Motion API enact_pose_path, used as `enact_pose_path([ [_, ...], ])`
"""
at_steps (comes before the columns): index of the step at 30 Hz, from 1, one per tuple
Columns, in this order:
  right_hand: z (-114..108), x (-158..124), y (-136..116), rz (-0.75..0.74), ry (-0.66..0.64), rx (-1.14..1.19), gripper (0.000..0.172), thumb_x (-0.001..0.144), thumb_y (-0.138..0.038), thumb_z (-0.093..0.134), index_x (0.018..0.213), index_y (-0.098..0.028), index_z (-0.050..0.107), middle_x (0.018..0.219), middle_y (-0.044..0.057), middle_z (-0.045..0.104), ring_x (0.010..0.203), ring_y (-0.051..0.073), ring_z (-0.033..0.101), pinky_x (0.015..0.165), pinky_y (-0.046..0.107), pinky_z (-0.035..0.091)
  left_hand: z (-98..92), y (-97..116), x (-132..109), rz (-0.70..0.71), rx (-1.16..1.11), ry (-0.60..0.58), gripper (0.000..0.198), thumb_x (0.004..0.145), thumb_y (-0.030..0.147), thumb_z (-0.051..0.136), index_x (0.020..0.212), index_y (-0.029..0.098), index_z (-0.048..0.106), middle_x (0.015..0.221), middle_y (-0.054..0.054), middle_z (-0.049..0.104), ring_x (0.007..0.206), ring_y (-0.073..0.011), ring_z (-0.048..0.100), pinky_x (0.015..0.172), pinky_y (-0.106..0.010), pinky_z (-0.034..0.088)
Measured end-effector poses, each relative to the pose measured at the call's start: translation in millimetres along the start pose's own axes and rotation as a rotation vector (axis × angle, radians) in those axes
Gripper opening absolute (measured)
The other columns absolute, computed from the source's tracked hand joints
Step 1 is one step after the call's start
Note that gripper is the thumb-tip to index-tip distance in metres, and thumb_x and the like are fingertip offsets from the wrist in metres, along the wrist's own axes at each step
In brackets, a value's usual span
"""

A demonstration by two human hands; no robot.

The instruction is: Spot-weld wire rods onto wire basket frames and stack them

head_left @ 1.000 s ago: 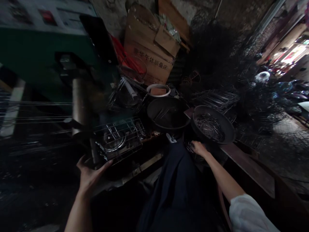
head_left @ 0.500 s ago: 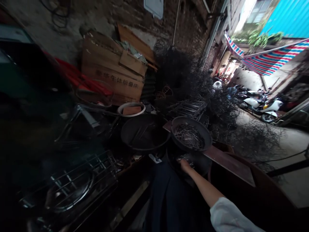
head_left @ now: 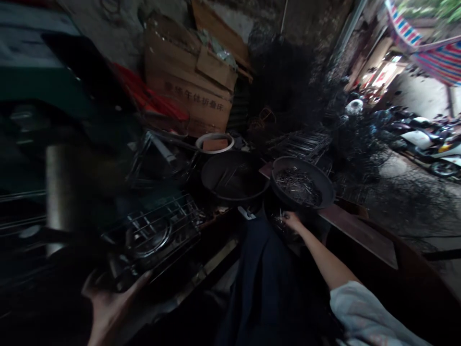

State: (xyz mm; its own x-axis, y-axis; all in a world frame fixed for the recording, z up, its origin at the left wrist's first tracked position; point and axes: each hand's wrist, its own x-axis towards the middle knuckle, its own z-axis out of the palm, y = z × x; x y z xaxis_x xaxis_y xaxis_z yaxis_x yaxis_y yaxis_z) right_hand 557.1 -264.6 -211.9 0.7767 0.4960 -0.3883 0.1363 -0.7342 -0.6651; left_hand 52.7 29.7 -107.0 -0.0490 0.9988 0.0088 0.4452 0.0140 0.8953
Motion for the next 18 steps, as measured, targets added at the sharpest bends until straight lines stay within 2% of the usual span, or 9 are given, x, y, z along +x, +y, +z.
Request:
enact_pose_path([
  [3,2,0,3,-0.002,-0.018,0.092,0.022,0.097,-0.033,0.062,0.107,-0.013,0.064,0.096,0.003,0.067,0.076,0.013,0.066,0.067,0.029,0.058,-6.1,-9,0,-0.036,0.052,-0.077,0.128,0.027,0.048,0.089,0.137,0.036,0.025,0.149,-0.007,0.04,0.138,-0.0427,0.042,0.113,-0.064,0.038],
  [5,1,-1,3,-0.007,-0.016,0.141,0.02,0.097,-0.032,0.063,0.103,-0.013,0.065,0.092,0.002,0.067,0.073,0.012,0.065,0.065,0.028,0.057,-7.5,-10,1,-0.037,0.052,-0.078,0.129,0.029,0.048,0.089,0.139,0.034,0.023,0.148,-0.008,0.04,0.138,-0.0429,0.042,0.113,-0.064,0.037],
  [11,0,-5,2,-0.005,-0.008,0.233,0.019,0.097,-0.031,0.063,0.101,-0.013,0.064,0.088,0.001,0.066,0.069,0.011,0.063,0.061,0.025,0.056,-9.4,-9,0,-0.017,0.013,-0.085,0.126,0.034,0.046,0.089,0.14,0.029,0.024,0.146,-0.011,0.041,0.137,-0.0403,0.042,0.113,-0.06,0.037],
  [14,0,-8,4,0.0,-0.016,0.256,0.019,0.097,-0.031,0.063,0.103,-0.013,0.064,0.092,0.002,0.067,0.073,0.012,0.064,0.065,0.027,0.057,-8.0,-7,-1,0.04,-0.021,-0.064,0.123,0.033,0.042,0.09,0.138,0.027,0.027,0.147,-0.011,0.04,0.138,-0.0384,0.042,0.114,-0.055,0.037],
  [18,3,-16,10,-0.006,-0.053,0.271,0.02,0.096,-0.031,0.064,0.105,-0.013,0.065,0.096,0.003,0.069,0.077,0.014,0.067,0.07,0.03,0.058,-6.7,-8,1,0.047,-0.05,-0.069,0.128,0.032,0.042,0.09,0.141,0.024,0.026,0.146,-0.014,0.041,0.136,-0.0383,0.042,0.114,-0.053,0.038],
])
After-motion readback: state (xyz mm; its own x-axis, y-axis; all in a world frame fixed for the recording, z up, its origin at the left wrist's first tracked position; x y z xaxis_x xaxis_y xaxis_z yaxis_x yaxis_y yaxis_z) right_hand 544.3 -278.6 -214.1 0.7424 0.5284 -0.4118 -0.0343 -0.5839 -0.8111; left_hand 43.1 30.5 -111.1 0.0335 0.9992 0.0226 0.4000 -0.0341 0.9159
